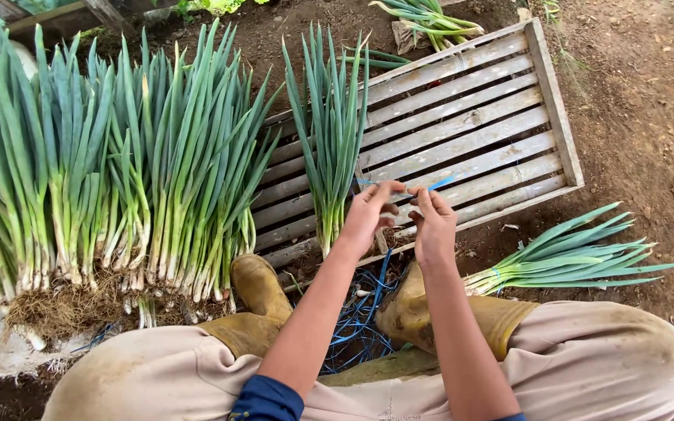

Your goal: Bundling green onions with blue plastic string in an agricultural setting.

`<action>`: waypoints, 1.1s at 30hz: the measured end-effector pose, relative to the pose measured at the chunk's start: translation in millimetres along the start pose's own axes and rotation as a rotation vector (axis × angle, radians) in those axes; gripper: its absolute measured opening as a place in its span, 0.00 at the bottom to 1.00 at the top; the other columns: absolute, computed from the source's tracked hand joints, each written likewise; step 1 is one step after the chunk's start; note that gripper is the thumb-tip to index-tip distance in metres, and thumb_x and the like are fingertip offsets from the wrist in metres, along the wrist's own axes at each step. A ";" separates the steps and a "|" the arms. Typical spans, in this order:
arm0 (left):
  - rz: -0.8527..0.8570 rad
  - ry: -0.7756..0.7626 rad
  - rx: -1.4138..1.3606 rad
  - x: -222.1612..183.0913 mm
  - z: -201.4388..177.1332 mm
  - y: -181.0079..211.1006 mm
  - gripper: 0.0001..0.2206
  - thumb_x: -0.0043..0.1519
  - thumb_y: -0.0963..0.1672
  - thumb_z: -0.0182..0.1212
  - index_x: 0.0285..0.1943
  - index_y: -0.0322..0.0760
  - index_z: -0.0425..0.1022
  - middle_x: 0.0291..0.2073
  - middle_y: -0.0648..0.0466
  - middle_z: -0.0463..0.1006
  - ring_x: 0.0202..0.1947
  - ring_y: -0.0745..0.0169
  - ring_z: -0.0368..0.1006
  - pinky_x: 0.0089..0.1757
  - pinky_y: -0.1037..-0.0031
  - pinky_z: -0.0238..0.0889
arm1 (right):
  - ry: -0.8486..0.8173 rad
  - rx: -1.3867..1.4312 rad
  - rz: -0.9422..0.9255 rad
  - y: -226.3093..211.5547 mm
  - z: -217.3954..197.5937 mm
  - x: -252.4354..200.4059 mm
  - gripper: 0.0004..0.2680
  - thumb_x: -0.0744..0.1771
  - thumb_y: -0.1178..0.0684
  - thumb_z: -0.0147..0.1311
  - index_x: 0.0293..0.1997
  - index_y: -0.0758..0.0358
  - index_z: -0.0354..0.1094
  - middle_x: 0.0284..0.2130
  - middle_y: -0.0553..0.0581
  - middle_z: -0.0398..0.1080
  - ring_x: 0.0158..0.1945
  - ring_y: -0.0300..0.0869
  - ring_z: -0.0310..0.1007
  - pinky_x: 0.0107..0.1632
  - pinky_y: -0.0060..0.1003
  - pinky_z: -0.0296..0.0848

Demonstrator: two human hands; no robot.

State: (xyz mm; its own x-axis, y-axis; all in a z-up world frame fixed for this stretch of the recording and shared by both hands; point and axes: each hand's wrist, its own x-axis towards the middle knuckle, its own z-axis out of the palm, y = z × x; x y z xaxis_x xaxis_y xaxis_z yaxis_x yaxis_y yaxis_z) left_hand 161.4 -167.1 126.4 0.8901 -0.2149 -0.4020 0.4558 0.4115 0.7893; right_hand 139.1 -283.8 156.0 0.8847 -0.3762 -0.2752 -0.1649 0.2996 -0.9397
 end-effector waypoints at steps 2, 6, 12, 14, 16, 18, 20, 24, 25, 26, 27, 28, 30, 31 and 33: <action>0.033 0.105 -0.055 13.0 -17.8 -1.5 0.16 0.74 0.50 0.49 0.51 0.39 0.80 0.45 0.53 0.82 0.29 0.69 0.76 0.25 0.83 0.72 | 0.003 -0.027 0.011 13.7 -2.2 4.6 0.07 0.71 0.47 0.55 0.41 0.55 0.77 0.36 0.46 0.74 0.42 0.31 0.68 0.47 0.27 0.69; 0.112 0.267 -0.250 14.0 -63.1 21.6 0.16 0.74 0.50 0.47 0.44 0.38 0.77 0.33 0.50 0.82 0.26 0.66 0.77 0.25 0.80 0.75 | 0.081 0.066 0.150 42.2 -7.9 20.7 0.07 0.72 0.47 0.53 0.42 0.54 0.75 0.34 0.46 0.72 0.37 0.32 0.69 0.40 0.25 0.71; 0.212 0.442 -0.283 8.7 -135.5 19.8 0.17 0.73 0.52 0.47 0.43 0.38 0.75 0.31 0.50 0.82 0.31 0.59 0.82 0.32 0.72 0.80 | -0.139 -0.196 0.325 89.7 43.0 19.0 0.11 0.70 0.50 0.57 0.57 0.59 0.70 0.44 0.55 0.69 0.45 0.42 0.71 0.45 0.35 0.77; 0.229 0.465 -0.292 1.7 -152.8 15.2 0.17 0.73 0.52 0.47 0.44 0.38 0.76 0.33 0.48 0.83 0.34 0.57 0.83 0.35 0.69 0.81 | -0.196 -0.383 0.359 160.0 50.2 23.0 0.15 0.68 0.52 0.61 0.62 0.60 0.67 0.47 0.61 0.69 0.49 0.47 0.72 0.49 0.42 0.80; 0.230 0.516 -0.297 -4.6 -164.4 14.6 0.18 0.73 0.54 0.45 0.47 0.41 0.75 0.35 0.47 0.83 0.36 0.55 0.83 0.39 0.66 0.82 | -0.264 -0.915 0.204 240.5 55.6 27.6 0.40 0.58 0.29 0.72 0.69 0.67 0.56 0.53 0.70 0.67 0.59 0.63 0.70 0.58 0.62 0.72; 0.219 0.540 -0.312 -9.4 -172.2 13.2 0.18 0.74 0.54 0.44 0.48 0.41 0.74 0.36 0.47 0.82 0.36 0.55 0.82 0.39 0.67 0.81 | -0.229 -1.092 0.128 215.8 77.3 6.5 0.38 0.59 0.35 0.71 0.69 0.66 0.53 0.54 0.69 0.64 0.59 0.63 0.68 0.56 0.63 0.73; 0.209 0.569 -0.322 -11.9 -182.1 18.4 0.18 0.74 0.54 0.42 0.49 0.41 0.73 0.37 0.47 0.82 0.37 0.55 0.82 0.40 0.67 0.81 | -0.194 -1.262 0.052 225.7 81.1 8.4 0.36 0.60 0.41 0.71 0.69 0.66 0.49 0.54 0.68 0.60 0.59 0.64 0.65 0.54 0.64 0.74; 0.265 0.621 -0.253 -9.8 -190.3 27.8 0.18 0.75 0.53 0.41 0.51 0.40 0.73 0.37 0.43 0.82 0.37 0.52 0.83 0.39 0.66 0.81 | -0.279 -1.034 0.062 224.9 44.7 27.5 0.24 0.58 0.50 0.67 0.56 0.65 0.65 0.44 0.67 0.70 0.51 0.63 0.72 0.49 0.61 0.76; 0.278 0.655 -0.212 -9.5 -190.2 28.3 0.18 0.75 0.52 0.41 0.50 0.39 0.74 0.36 0.42 0.83 0.35 0.52 0.83 0.37 0.67 0.81 | -0.312 -0.787 0.145 202.7 35.6 23.3 0.18 0.58 0.55 0.66 0.52 0.66 0.71 0.38 0.69 0.76 0.46 0.61 0.79 0.47 0.57 0.77; 0.282 0.656 -0.213 0.9 -196.7 23.9 0.18 0.75 0.52 0.41 0.50 0.39 0.74 0.36 0.42 0.83 0.35 0.52 0.83 0.37 0.67 0.81 | -0.314 -0.786 0.141 154.6 46.1 13.5 0.18 0.58 0.55 0.66 0.52 0.66 0.71 0.38 0.69 0.76 0.46 0.61 0.79 0.47 0.57 0.77; 0.296 0.665 -0.172 8.2 -201.5 14.9 0.18 0.75 0.53 0.41 0.50 0.40 0.74 0.36 0.42 0.83 0.35 0.52 0.83 0.37 0.68 0.81 | -0.302 -0.670 0.287 105.9 50.1 -1.8 0.24 0.61 0.52 0.63 0.63 0.64 0.62 0.51 0.70 0.69 0.56 0.63 0.71 0.55 0.62 0.70; 0.310 0.674 -0.131 15.7 -205.6 5.5 0.19 0.74 0.53 0.41 0.50 0.40 0.74 0.35 0.42 0.84 0.34 0.53 0.83 0.36 0.69 0.81 | -0.287 -0.550 0.430 54.7 49.9 -19.0 0.30 0.63 0.49 0.61 0.74 0.63 0.52 0.64 0.72 0.62 0.66 0.65 0.63 0.63 0.67 0.64; 0.284 0.666 -0.127 32.0 -199.7 -16.9 0.18 0.74 0.53 0.41 0.49 0.41 0.74 0.34 0.44 0.84 0.34 0.55 0.83 0.36 0.70 0.81 | -0.251 -0.405 0.363 59.9 14.8 -6.6 0.27 0.64 0.54 0.58 0.72 0.65 0.56 0.61 0.72 0.65 0.63 0.62 0.65 0.61 0.65 0.65; 0.253 0.669 -0.119 37.6 -196.9 -29.1 0.18 0.74 0.54 0.42 0.48 0.43 0.74 0.34 0.45 0.84 0.33 0.57 0.83 0.36 0.71 0.80 | -0.220 -0.262 0.305 63.0 -3.7 -3.1 0.24 0.64 0.60 0.56 0.70 0.67 0.60 0.58 0.72 0.67 0.59 0.60 0.67 0.59 0.63 0.66; 0.210 0.617 -0.066 52.5 -175.3 -48.6 0.18 0.74 0.54 0.44 0.48 0.43 0.75 0.35 0.45 0.84 0.35 0.56 0.84 0.37 0.68 0.81 | -0.194 -0.190 0.239 56.1 -17.5 9.2 0.22 0.64 0.61 0.56 0.68 0.65 0.62 0.55 0.69 0.69 0.55 0.56 0.69 0.57 0.60 0.69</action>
State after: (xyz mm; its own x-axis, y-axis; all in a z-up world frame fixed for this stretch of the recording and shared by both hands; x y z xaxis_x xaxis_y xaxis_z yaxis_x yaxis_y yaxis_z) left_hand 186.7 -43.1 -14.4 0.7902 0.4158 -0.4502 0.2535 0.4471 0.8578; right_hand 130.3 -285.8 97.2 0.8747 -0.1361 -0.4651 -0.4390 0.1840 -0.8795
